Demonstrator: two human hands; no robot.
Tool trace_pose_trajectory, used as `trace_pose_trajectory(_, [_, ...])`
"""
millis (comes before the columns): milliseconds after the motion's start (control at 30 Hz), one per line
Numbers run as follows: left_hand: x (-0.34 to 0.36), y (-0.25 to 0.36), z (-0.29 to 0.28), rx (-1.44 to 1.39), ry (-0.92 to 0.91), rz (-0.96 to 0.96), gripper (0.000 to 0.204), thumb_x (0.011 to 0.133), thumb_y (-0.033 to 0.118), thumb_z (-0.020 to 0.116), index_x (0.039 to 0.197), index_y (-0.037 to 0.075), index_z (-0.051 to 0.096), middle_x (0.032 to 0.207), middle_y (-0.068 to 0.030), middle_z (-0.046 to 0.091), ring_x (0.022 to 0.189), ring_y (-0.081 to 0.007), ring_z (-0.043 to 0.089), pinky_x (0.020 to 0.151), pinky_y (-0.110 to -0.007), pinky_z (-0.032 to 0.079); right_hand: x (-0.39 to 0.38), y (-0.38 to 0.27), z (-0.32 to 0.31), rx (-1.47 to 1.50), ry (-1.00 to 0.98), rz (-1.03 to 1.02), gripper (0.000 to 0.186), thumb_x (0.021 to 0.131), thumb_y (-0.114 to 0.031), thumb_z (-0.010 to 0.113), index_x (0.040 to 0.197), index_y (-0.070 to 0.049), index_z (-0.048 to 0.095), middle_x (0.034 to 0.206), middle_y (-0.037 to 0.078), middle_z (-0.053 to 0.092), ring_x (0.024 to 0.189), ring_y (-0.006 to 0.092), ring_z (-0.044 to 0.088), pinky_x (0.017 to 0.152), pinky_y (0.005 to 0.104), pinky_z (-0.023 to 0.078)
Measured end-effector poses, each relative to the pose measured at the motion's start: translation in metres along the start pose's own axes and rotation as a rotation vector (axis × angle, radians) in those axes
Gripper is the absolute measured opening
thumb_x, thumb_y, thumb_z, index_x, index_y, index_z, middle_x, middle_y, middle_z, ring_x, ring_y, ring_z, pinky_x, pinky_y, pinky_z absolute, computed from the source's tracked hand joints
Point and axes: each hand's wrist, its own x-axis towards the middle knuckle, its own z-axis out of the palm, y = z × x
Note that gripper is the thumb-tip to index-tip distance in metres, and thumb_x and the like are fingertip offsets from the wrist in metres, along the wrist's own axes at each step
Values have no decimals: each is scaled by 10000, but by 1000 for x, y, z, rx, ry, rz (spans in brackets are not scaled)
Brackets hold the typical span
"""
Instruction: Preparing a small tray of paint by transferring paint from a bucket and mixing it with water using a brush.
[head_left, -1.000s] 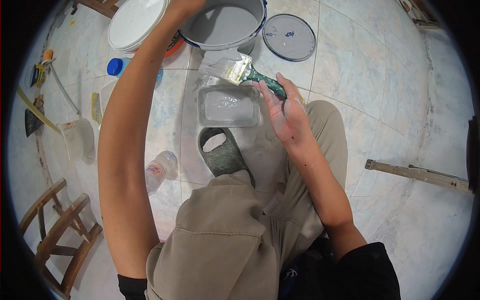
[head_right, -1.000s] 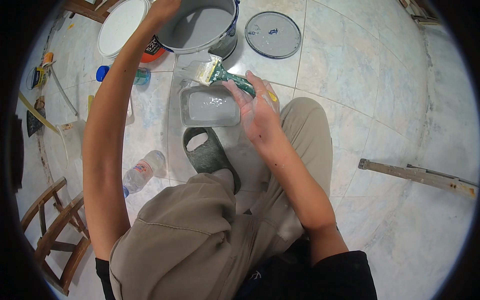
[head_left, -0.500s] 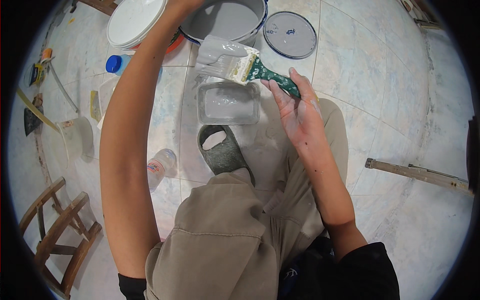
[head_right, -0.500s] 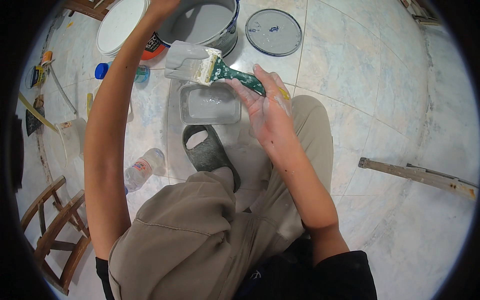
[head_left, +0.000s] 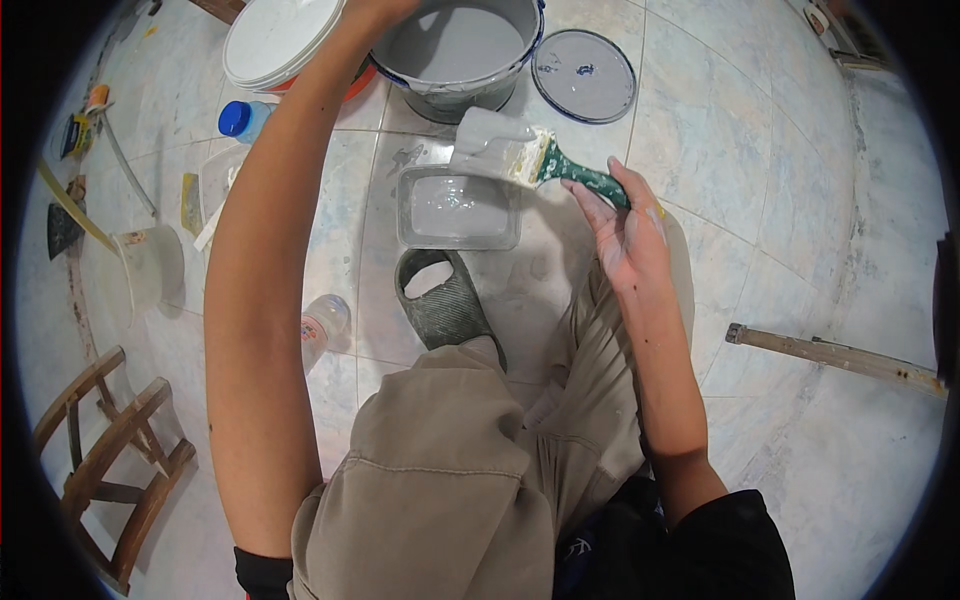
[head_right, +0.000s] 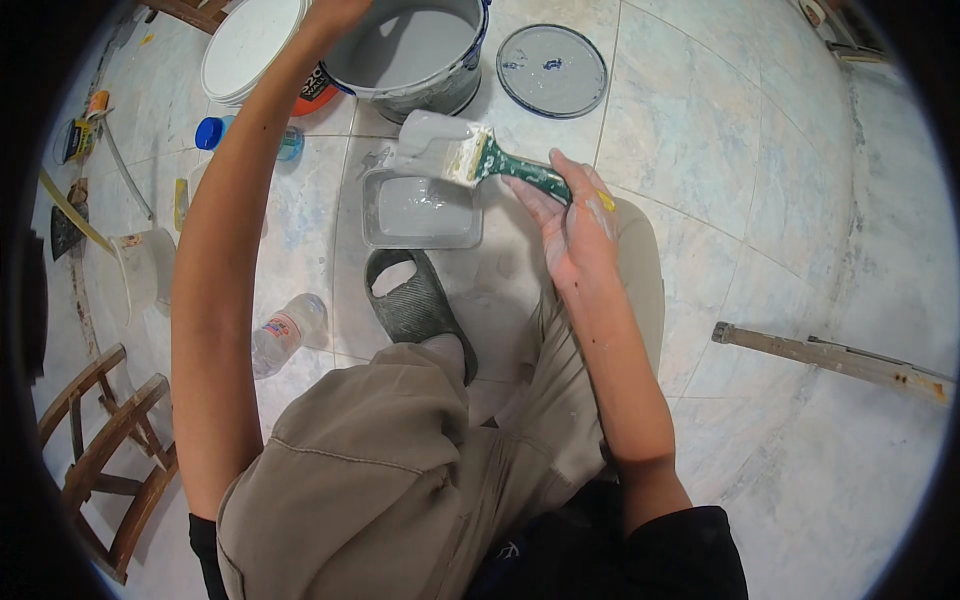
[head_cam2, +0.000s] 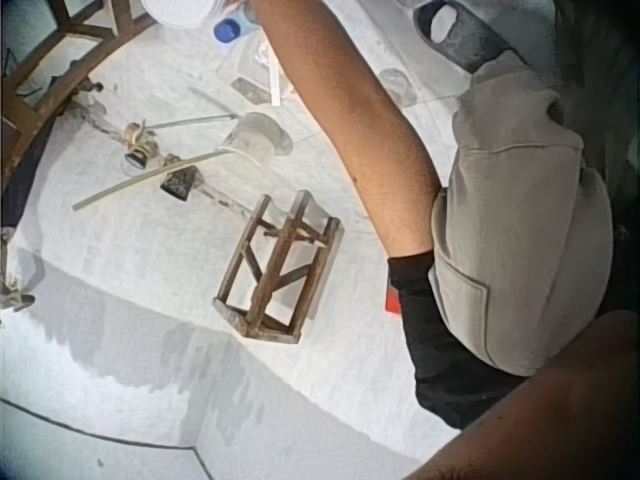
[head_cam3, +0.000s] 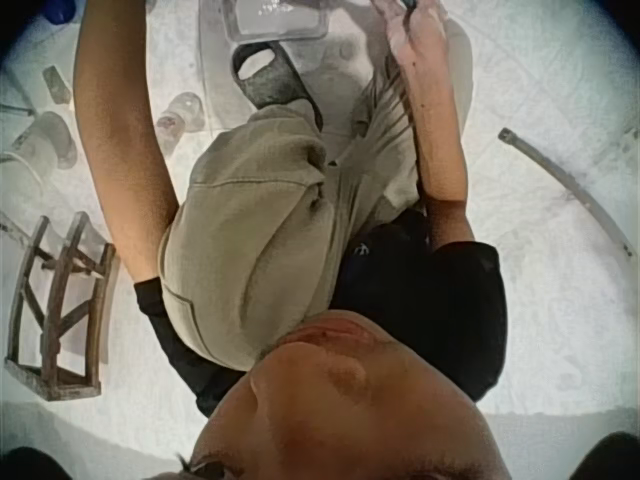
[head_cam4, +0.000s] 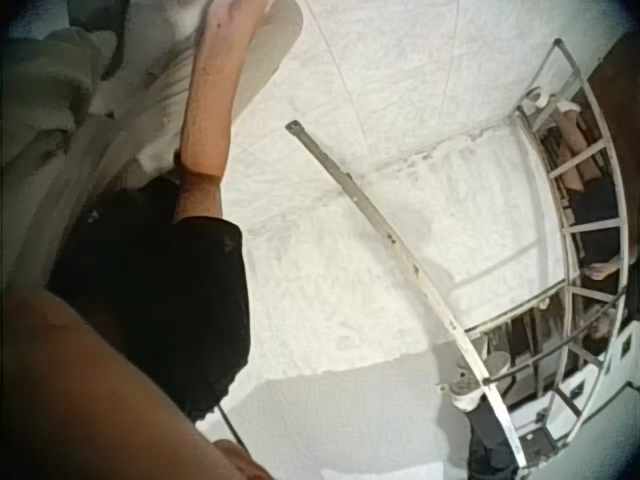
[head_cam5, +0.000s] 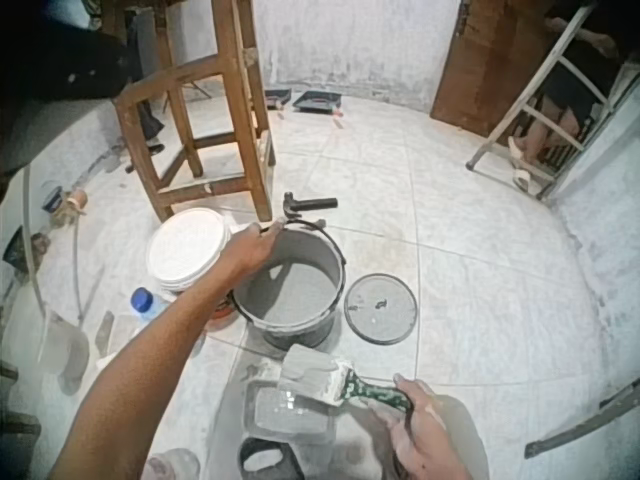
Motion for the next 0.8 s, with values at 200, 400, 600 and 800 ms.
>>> trace_pose_trajectory(200, [0, 0, 2, 11, 2, -6, 949, 998, 678, 377, 1363, -190, 490, 1353, -421, 526, 1336, -492, 502, 1144, -467, 377, 28, -10, 13, -49, 1, -1, 231, 979, -32, 608, 1071, 149, 498, 1102, 298, 628, 1034, 482, 681, 918, 423, 654])
trace_pose_trajectory(400, [-5, 11, 5, 1, -9, -34, 976, 991, 707, 357, 1371, -182, 488, 1363, -419, 520, 1339, -490, 500, 1145, -469, 376, 44, -10, 20, -85, -35, -15, 281, 977, -32, 610, 1110, 183, 489, 1132, 312, 625, 1075, 484, 665, 928, 427, 650])
trace_pose_trajectory(600, [-4, 7, -2, 48, -51, -53, 992, 990, 716, 347, 1402, -180, 459, 1380, -418, 506, 1354, -484, 488, 1147, -467, 376, 55, -9, 25, -102, -129, -22, 302, 971, -42, 629, 1126, 183, 499, 1151, 311, 622, 1069, 490, 666, 919, 416, 652])
trace_pose_trajectory(800, [-5, 5, -2, 8, 7, 4, 990, 990, 717, 352, 1394, -179, 472, 1357, -416, 528, 1339, -487, 503, 1146, -464, 376, 48, -22, 27, -87, -153, 22, 193, 976, -15, 611, 1068, 132, 527, 1089, 247, 604, 1008, 439, 691, 911, 464, 660])
